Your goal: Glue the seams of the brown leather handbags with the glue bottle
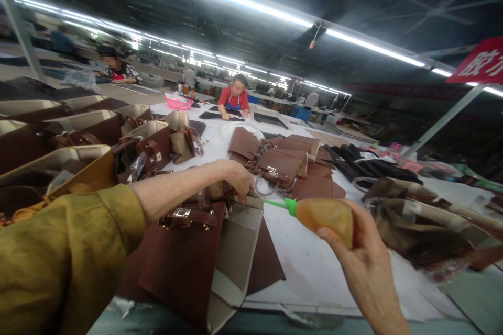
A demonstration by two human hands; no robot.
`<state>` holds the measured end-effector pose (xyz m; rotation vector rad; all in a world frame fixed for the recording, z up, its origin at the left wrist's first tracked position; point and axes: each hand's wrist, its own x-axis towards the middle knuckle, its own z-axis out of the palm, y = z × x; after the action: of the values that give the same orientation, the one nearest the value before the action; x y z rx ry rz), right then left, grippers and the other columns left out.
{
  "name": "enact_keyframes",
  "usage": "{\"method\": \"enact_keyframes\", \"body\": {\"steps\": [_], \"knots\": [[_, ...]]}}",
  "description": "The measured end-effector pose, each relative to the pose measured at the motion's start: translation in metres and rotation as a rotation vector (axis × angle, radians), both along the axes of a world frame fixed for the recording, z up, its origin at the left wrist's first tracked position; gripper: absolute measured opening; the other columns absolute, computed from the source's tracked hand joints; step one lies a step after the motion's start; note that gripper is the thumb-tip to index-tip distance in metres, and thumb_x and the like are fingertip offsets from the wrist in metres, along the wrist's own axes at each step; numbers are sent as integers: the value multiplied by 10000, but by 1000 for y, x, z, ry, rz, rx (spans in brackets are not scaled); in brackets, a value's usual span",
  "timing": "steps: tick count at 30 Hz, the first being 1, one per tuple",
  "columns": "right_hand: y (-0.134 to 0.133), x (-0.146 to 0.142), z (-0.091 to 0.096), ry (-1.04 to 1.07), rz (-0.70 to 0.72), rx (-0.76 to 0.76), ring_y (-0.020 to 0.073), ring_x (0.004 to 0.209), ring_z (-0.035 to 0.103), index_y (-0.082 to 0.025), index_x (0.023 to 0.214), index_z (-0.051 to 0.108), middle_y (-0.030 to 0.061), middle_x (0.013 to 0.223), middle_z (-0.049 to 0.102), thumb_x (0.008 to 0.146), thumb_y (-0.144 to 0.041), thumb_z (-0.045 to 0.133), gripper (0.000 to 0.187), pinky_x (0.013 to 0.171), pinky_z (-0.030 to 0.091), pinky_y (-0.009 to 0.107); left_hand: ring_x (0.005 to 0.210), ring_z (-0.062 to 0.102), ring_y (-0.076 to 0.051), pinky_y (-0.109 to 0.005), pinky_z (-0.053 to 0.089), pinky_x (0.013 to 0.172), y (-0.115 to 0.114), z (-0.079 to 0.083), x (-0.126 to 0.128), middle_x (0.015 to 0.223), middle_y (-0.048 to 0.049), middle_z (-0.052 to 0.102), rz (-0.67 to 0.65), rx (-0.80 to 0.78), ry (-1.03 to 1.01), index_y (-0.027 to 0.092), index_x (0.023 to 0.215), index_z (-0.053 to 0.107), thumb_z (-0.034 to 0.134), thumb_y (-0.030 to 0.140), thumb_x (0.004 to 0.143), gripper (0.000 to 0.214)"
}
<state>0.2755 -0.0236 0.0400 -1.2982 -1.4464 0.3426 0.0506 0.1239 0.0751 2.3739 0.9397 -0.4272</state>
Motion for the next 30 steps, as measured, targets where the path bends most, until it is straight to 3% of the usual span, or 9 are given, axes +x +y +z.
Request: {"method": "enact_keyframes", "body": {"steps": [7, 15, 23, 30], "knots": [[1, -2, 0, -48, 32, 33, 207, 863, 545, -242, 1087, 520, 16, 996, 565, 709, -432, 697, 458, 723, 451, 277, 494, 471, -141, -262, 360, 500, -4, 3, 2, 621, -26, 654, -2, 23, 41, 154, 792, 707, 643, 178, 579, 224], [-8, 7, -15, -202, 2, 34, 212, 887, 541, -245, 1131, 500, 23, 1042, 558, 725, -437, 686, 486, 710, 444, 260, 498, 479, -143, -261, 374, 511, -4, -2, -2, 566, -7, 631, 44, 9, 22, 172, 738, 701, 674, 177, 530, 209], [-2, 5, -13, -49, 31, 58, 193, 870, 542, -251, 1093, 515, 9, 1012, 555, 706, -411, 711, 462, 726, 452, 246, 567, 503, -138, -244, 378, 508, -1, -8, -1, 779, -33, 686, -63, 16, 103, 161, 970, 676, 613, 257, 617, 371], [-5, 10, -34, -30, 25, -73, 229, 919, 536, -245, 1151, 485, 28, 1053, 560, 691, -429, 709, 544, 762, 438, 295, 603, 524, -150, -244, 385, 505, -2, -8, -1, 839, -54, 689, -83, 41, 140, 155, 1003, 663, 591, 290, 645, 390]]}}
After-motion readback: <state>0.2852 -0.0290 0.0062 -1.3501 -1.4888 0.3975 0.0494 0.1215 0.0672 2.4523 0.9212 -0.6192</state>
